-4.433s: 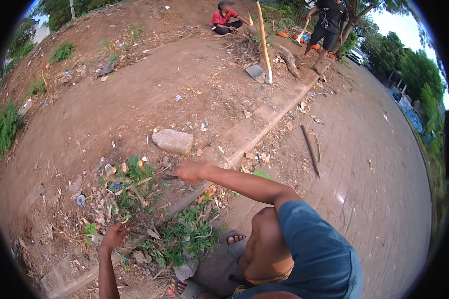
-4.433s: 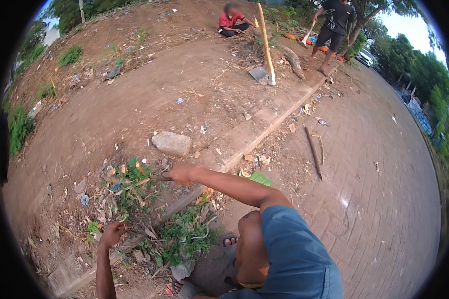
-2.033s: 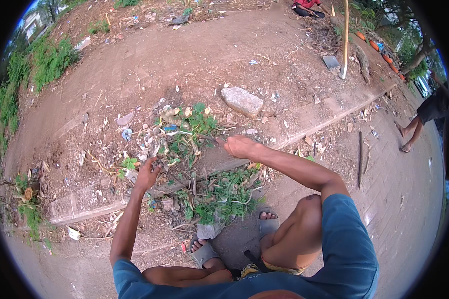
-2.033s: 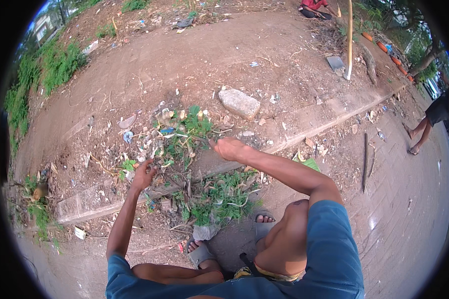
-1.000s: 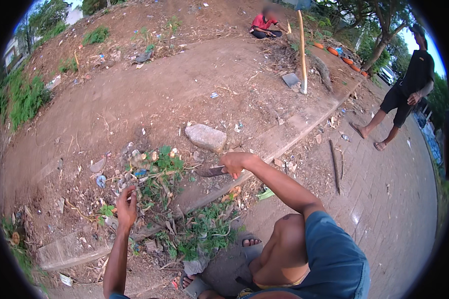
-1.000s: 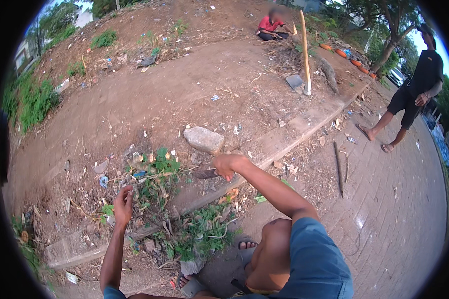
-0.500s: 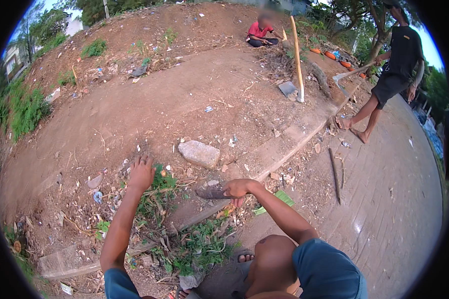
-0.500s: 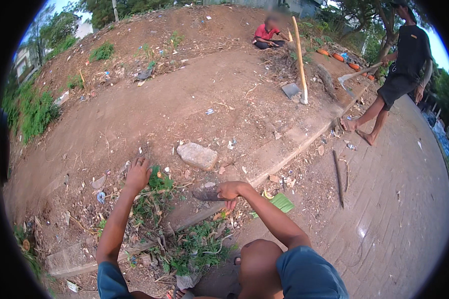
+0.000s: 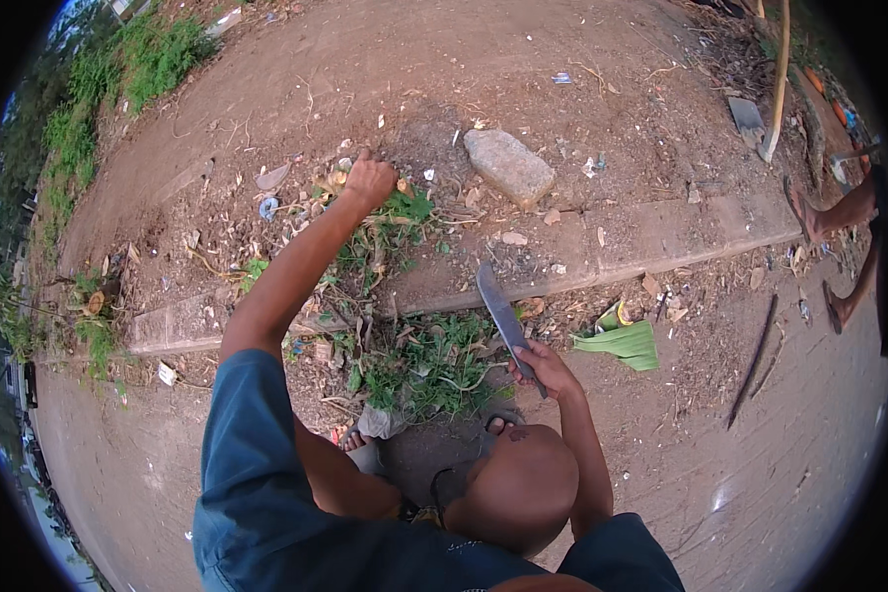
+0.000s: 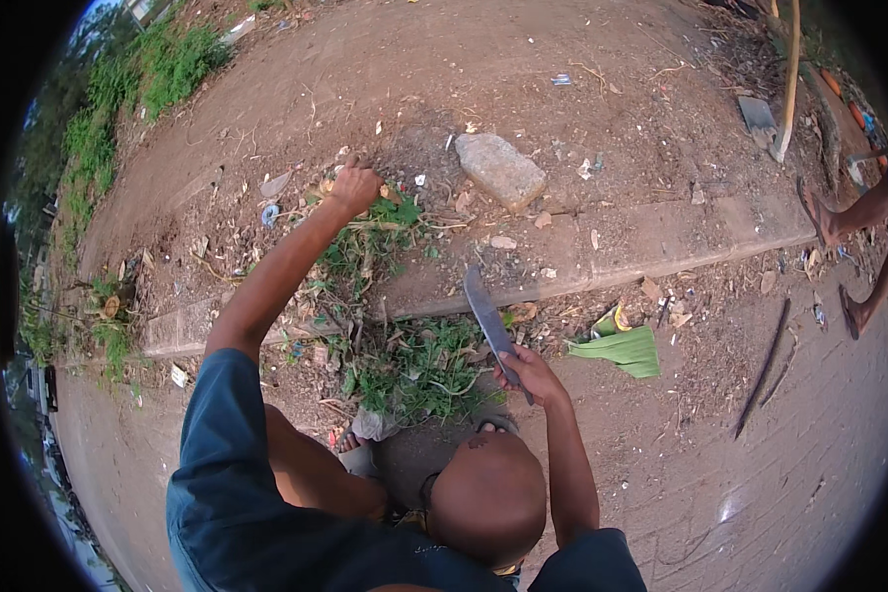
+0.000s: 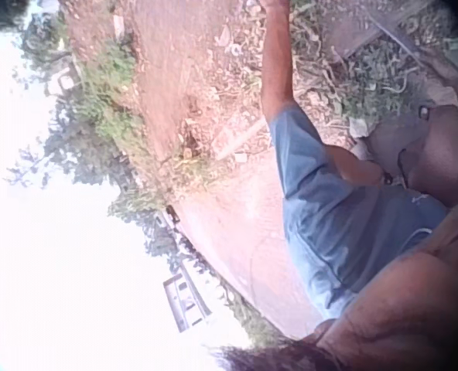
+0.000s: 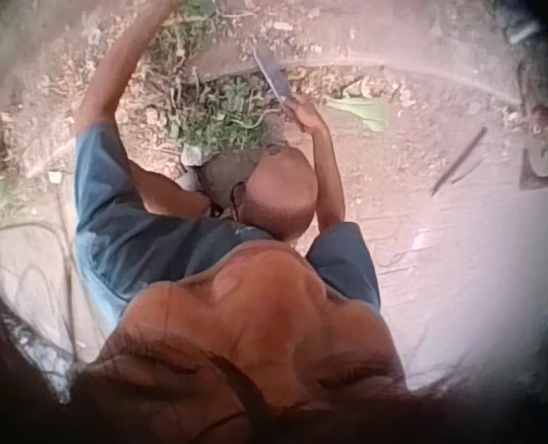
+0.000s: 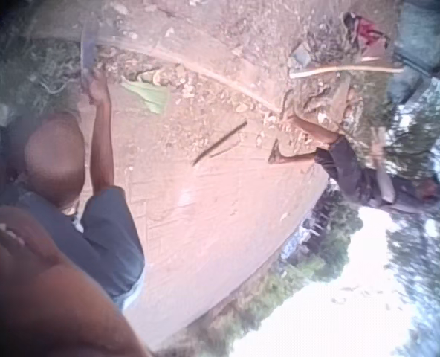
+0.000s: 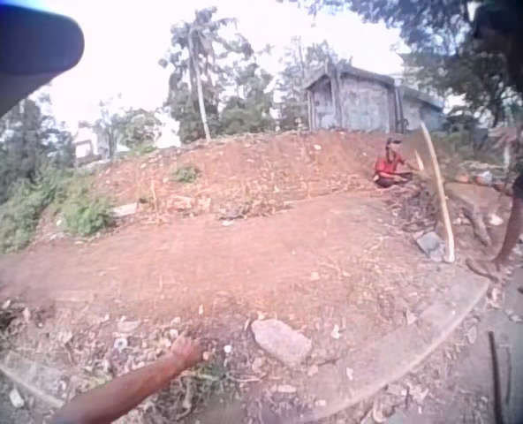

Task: The person clears small weeds and grass from a dirt area using a machete, pulling the vegetation with one hand and cutting at the roots with the tool.

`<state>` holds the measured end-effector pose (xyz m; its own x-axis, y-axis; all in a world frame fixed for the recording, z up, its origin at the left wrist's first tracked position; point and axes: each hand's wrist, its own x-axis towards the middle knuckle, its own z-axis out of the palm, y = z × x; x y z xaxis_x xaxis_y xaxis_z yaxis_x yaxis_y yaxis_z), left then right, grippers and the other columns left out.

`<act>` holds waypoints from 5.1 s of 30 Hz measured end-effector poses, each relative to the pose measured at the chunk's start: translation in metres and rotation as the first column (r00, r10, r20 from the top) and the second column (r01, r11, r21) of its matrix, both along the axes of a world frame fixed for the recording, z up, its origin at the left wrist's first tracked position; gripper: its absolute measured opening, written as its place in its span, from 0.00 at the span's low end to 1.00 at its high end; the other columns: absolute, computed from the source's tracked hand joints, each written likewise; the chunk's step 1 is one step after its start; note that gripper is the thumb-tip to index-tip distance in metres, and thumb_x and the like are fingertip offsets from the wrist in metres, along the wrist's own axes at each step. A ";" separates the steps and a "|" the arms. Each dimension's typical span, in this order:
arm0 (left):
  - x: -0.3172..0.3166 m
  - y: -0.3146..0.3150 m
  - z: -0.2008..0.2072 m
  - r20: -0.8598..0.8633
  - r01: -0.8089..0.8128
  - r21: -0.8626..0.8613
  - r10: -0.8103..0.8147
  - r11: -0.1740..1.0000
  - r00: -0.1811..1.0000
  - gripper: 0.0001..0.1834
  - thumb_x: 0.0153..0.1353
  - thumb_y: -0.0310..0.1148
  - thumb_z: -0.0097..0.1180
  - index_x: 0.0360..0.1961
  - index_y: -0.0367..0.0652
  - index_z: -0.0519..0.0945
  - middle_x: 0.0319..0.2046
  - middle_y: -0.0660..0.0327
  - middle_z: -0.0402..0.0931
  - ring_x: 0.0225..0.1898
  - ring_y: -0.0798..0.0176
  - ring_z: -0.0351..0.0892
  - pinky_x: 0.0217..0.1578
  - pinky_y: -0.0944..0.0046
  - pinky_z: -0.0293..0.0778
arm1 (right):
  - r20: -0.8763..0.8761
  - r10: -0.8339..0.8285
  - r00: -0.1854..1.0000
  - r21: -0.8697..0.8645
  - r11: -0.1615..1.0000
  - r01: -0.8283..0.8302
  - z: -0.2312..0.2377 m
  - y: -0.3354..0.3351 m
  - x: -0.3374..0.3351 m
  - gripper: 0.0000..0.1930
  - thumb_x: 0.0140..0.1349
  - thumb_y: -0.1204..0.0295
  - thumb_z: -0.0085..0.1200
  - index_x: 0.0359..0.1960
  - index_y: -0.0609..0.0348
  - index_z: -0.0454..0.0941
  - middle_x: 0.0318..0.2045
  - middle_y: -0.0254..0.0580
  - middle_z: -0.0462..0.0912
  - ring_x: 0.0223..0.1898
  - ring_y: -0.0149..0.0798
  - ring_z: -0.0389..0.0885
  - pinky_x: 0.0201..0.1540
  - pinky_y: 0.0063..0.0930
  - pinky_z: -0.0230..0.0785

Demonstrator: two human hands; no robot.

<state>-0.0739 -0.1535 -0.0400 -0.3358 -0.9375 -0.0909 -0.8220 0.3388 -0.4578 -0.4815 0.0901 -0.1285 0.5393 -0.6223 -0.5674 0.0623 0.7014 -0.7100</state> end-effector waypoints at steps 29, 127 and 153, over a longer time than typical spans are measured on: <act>0.087 0.021 0.076 -0.698 0.034 0.483 0.361 0.875 0.618 0.34 0.63 0.51 0.54 0.68 0.53 0.64 0.67 0.47 0.61 0.68 0.47 0.60 0.66 0.51 0.59 | -0.565 -0.231 0.792 -0.588 0.786 -0.190 0.177 -0.097 0.285 0.32 0.70 0.77 0.33 0.73 0.58 0.36 0.27 0.48 0.81 0.19 0.36 0.81 0.22 0.31 0.79; 0.173 0.056 0.146 -0.787 0.088 0.404 0.394 0.911 -0.475 0.27 0.68 0.49 0.51 0.62 0.46 0.70 0.58 0.60 0.73 0.58 0.60 0.72 0.54 0.58 0.71 | 0.168 -0.402 0.900 -0.133 0.896 0.424 0.092 -0.123 0.369 0.32 0.70 0.82 0.27 0.70 0.54 0.25 0.44 0.68 0.75 0.42 0.51 0.83 0.40 0.37 0.85; 0.201 0.070 0.140 -0.772 0.066 0.408 0.382 0.911 -0.508 0.24 0.70 0.47 0.48 0.61 0.45 0.72 0.57 0.59 0.74 0.57 0.60 0.74 0.54 0.56 0.73 | -0.196 -0.629 0.753 -0.402 0.751 0.523 0.102 -0.139 0.396 0.39 0.64 0.84 0.33 0.71 0.63 0.22 0.32 0.51 0.80 0.22 0.34 0.79 0.17 0.23 0.65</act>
